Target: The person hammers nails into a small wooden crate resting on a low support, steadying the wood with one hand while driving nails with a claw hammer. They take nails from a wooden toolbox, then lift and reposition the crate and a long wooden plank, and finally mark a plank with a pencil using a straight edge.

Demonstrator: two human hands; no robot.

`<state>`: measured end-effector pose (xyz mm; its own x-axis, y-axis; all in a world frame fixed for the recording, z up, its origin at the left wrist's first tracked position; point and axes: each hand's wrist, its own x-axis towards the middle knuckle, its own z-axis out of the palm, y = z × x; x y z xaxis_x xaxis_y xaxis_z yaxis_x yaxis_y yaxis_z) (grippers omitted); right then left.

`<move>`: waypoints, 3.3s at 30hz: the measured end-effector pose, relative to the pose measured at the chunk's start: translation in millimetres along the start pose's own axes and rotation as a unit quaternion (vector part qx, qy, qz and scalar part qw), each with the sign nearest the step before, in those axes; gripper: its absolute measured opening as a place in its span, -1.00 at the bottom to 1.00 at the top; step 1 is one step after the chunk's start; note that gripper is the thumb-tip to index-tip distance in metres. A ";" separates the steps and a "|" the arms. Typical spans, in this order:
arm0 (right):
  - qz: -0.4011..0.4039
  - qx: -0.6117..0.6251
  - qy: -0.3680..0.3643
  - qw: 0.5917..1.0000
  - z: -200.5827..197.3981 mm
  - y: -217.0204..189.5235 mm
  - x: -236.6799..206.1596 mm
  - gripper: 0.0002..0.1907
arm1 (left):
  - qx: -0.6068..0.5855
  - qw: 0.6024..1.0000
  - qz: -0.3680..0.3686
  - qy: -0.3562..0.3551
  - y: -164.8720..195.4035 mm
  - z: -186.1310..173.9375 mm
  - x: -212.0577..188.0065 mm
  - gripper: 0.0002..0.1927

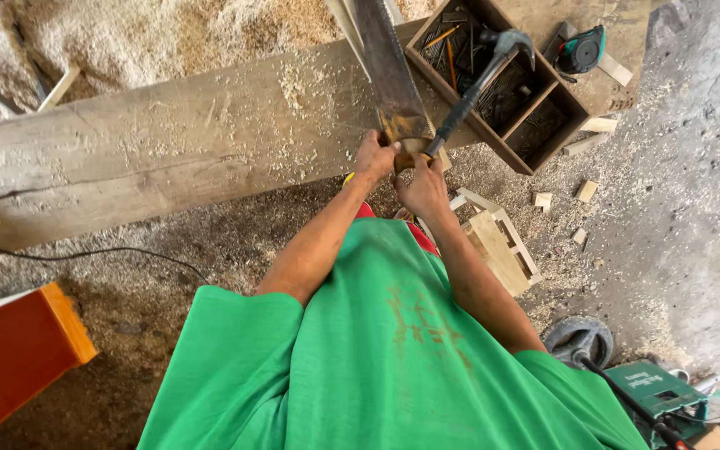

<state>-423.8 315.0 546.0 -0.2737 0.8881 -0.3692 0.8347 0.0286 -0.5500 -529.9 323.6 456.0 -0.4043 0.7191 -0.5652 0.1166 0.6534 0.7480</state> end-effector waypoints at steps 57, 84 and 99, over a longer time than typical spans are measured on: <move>0.074 0.151 -0.117 0.979 10.0 -43.5 -3.0 0.10 | -0.268 0.960 0.070 0.035 -9.4 -54.7 -18.6 -0.28; -0.012 0.116 0.002 0.993 49.6 -46.9 38.0 -0.16 | -0.359 0.932 0.030 0.043 -10.8 -123.6 20.9 -0.45; 0.054 -0.085 -0.083 0.991 30.5 -59.3 78.8 -0.30 | -0.404 0.912 0.013 -0.068 -19.1 -154.7 15.2 -0.12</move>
<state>-509.5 369.3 526.6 -0.2404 0.8034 -0.5447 0.9283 0.0262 -0.3709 -678.6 285.5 486.9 -0.2892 0.7905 -0.5398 -0.6047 0.2862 0.7432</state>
